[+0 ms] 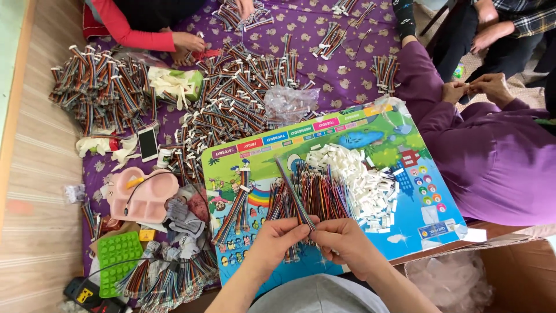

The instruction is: Attaching plastic connectors to bundles of multi-colored wires

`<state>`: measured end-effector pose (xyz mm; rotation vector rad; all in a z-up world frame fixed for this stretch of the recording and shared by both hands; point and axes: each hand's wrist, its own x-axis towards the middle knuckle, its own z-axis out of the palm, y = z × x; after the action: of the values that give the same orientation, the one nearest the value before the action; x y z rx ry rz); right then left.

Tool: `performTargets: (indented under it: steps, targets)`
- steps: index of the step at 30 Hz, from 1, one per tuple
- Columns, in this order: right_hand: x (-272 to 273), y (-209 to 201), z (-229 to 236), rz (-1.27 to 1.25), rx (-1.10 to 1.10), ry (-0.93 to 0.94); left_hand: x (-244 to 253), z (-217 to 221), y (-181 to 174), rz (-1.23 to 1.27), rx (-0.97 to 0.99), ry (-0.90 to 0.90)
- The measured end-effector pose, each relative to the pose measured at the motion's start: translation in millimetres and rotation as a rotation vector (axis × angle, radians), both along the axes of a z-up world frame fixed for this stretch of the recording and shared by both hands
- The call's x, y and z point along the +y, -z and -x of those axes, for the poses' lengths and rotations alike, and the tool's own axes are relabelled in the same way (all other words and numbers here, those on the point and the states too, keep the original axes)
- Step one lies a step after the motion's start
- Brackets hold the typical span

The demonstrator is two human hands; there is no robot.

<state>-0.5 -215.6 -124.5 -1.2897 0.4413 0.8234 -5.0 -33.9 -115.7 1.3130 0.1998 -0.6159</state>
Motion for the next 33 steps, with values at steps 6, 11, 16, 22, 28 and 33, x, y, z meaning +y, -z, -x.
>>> performTargets:
  steps: [6,11,16,22,28,33]
  targets:
    - [10.8,-13.5,1.1,0.169,-0.162,-0.019,-9.0,-12.4,-9.3,-0.087,0.182,-0.219]
    - [10.3,-12.9,3.9,0.116,-0.061,0.008,-8.8,-24.2,-30.8,0.111,0.206,-0.504]
    - [5.7,-14.5,2.0,0.080,-0.114,-0.029,4.5,-33.2,-27.4,0.012,0.126,-0.256]
    - [-0.4,-19.5,3.1,0.069,-0.044,-0.127,15.3,-53.4,-41.1,0.204,0.190,-0.539]
    - [-24.6,23.3,-0.7,-0.269,0.182,0.140,10.2,-39.3,-63.1,0.022,-0.099,-0.363]
    - [-25.5,27.8,-18.8,-0.416,0.340,0.546,2.9,-30.4,-61.4,-0.093,-0.256,-0.074]
